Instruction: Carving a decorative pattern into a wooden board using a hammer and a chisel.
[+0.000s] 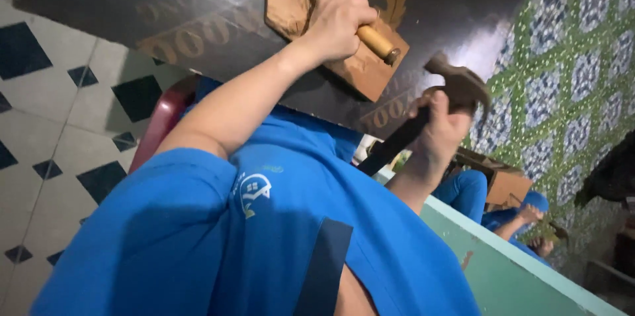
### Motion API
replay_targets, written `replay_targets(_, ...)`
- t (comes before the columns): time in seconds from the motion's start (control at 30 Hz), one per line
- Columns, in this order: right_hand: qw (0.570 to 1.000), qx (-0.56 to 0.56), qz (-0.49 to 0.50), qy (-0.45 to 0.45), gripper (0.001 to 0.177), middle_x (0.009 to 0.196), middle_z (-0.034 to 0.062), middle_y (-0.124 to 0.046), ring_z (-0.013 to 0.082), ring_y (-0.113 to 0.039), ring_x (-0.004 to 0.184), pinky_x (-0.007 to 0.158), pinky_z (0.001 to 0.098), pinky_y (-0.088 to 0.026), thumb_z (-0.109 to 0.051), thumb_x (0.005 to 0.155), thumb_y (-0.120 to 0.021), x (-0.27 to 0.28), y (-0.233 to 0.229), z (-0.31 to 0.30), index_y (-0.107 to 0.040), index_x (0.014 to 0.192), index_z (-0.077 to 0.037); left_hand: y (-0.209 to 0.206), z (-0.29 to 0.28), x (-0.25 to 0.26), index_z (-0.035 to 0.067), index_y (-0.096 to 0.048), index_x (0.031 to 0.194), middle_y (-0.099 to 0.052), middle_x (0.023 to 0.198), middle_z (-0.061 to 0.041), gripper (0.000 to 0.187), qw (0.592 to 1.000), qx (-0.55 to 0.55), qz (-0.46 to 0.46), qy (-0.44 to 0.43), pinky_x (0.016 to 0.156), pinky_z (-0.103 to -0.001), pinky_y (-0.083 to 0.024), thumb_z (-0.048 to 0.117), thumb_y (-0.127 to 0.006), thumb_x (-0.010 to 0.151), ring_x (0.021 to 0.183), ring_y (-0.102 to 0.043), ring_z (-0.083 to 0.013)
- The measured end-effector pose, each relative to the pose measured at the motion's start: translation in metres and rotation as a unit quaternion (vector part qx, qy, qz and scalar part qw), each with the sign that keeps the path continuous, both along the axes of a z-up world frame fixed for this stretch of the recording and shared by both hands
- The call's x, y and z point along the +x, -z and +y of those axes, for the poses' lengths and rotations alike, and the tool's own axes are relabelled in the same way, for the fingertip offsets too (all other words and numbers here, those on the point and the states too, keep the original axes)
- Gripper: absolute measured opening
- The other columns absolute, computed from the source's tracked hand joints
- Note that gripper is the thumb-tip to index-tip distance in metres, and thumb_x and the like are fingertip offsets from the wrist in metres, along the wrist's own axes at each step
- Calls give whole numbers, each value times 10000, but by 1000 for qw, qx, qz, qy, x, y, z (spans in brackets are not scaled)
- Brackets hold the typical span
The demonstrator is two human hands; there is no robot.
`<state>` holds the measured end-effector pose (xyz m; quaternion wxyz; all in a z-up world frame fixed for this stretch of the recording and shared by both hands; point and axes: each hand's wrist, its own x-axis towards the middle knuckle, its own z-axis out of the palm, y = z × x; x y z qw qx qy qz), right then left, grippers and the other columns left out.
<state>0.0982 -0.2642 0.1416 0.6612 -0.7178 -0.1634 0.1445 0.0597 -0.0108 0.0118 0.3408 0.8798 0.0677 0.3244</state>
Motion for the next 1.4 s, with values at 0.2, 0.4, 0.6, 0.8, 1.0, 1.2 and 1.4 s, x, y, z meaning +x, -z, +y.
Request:
replay_targets(0.2,986,-135,98,23,92,794,7,-587,102,-554,633,590,225,-499,-138,1019,-639,-25,-19,39,-595,1092,-104,-9,-1,-2,208,-612,706,-537,676,73,243,1000,-17,4,-15,667,-402,-252,-20,-560,640,721,-470,-246)
replay_targets(0.4,998,-23,-56,-25,329,714,56,-604,160,-590,597,574,307,-494,-336,1014,-700,-29,2,37,-612,826,-81,2,20,0,216,-659,763,-587,748,79,222,1000,2,-12,-13,676,-422,-297,42,-607,636,756,-504,-261)
replay_targets(0.6,933,-311,-135,-117,462,1162,164,-718,266,-690,1093,918,397,-550,-398,974,-657,-28,15,35,-632,1262,-36,2,25,-16,243,-667,749,-591,736,68,179,999,31,-17,-7,673,-469,-337,92,-648,655,768,-547,-293)
replay_targets(0.8,993,-121,-12,2,443,622,18,-620,132,-605,556,551,260,-502,-296,1042,-607,-61,-1,50,-625,640,-112,13,28,-6,219,-630,730,-557,746,86,199,998,61,-19,-7,667,-428,-301,29,-625,672,781,-510,-252)
replay_targets(1.0,983,-163,-59,-52,419,626,19,-632,92,-577,574,584,236,-464,-224,1063,-583,-15,38,44,-657,671,-95,7,31,0,208,-685,752,-604,754,76,143,999,34,-27,-23,722,-416,-326,115,-654,647,761,-497,-235)
replay_targets(1.2,988,-126,-88,-5,232,919,2,-659,91,-629,883,783,295,-558,-264,1032,-641,-14,43,41,-663,912,-67,7,44,-2,190,-661,762,-598,746,55,150,998,54,-12,-21,698,-439,-327,73,-664,669,747,-512,-264)
replay_targets(1.4,997,-58,-29,-27,450,590,66,-582,173,-552,496,485,286,-480,-166,1032,-599,-41,6,52,-572,594,-65,19,54,-11,190,-618,796,-539,767,38,80,997,76,-8,-8,708,-450,-330,136,-674,778,769,-512,-271)
